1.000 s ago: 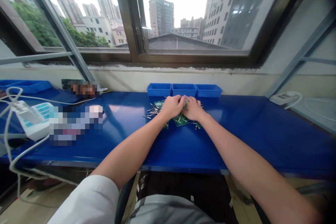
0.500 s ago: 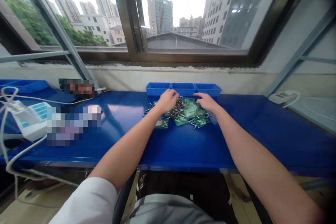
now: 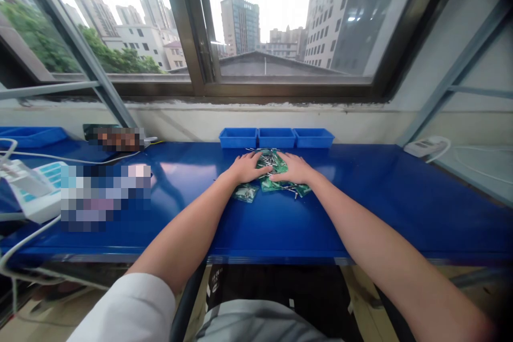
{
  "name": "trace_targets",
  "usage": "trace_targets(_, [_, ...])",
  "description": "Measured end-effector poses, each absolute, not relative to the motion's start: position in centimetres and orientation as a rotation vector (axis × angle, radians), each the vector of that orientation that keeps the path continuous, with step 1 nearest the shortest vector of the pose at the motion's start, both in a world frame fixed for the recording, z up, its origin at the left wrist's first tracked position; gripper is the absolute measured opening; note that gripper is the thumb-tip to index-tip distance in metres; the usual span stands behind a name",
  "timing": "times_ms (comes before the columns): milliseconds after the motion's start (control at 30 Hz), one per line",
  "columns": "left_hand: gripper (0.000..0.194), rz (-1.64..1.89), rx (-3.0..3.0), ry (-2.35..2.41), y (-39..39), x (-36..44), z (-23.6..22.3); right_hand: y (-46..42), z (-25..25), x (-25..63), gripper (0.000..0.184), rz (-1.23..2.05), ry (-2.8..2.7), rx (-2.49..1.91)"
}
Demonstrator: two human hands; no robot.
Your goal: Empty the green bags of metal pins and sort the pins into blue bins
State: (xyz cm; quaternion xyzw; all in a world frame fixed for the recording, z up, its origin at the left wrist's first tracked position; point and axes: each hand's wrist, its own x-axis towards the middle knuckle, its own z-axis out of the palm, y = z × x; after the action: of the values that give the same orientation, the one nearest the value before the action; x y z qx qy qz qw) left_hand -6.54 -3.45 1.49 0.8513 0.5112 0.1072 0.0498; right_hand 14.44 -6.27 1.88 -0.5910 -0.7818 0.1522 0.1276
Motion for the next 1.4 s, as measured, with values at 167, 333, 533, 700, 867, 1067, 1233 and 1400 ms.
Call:
trace_targets(167, [0.063,0.576,2.597,1.461,-3.2,-5.3,1.5,-6.0,1.9,13.6,0.091,0.366,-2.16,-1.578])
trace_targets(333, [0.055,0.714,2.436,1.443,-2.8,-5.1,1.8,-6.0,2.0,13.4,0.079,0.376,-2.034,-1.446])
trace_targets(533, [0.032,0.972,2.35,1.459,-2.0,-5.8,1.9,-5.5,1.7,14.1,0.064,0.269,-1.813,-1.379])
trace_targets(700, [0.03,1.041,2.273,1.483,-2.1,-6.3,2.8,-5.1,1.7,15.0,0.065,0.218,-1.646,-1.357])
trace_targets(867, [0.031,0.829,2.268,1.582,-2.5,-6.9,3.7,-5.5,2.5,15.7,0.068,0.197,-1.564,-1.379])
trace_targets(1067, [0.037,0.536,2.416,1.719,-2.9,-7.4,4.2,-5.8,2.7,16.2,0.07,0.317,-1.779,-1.549])
trace_targets(1233, [0.048,0.379,2.495,1.778,-3.4,-7.1,4.6,-5.3,2.3,16.1,0.083,0.333,-1.906,-1.819])
trace_targets(1400, [0.055,0.465,2.609,1.62,-3.1,-6.4,4.3,-5.5,2.3,15.9,0.09,0.396,-1.92,-1.993])
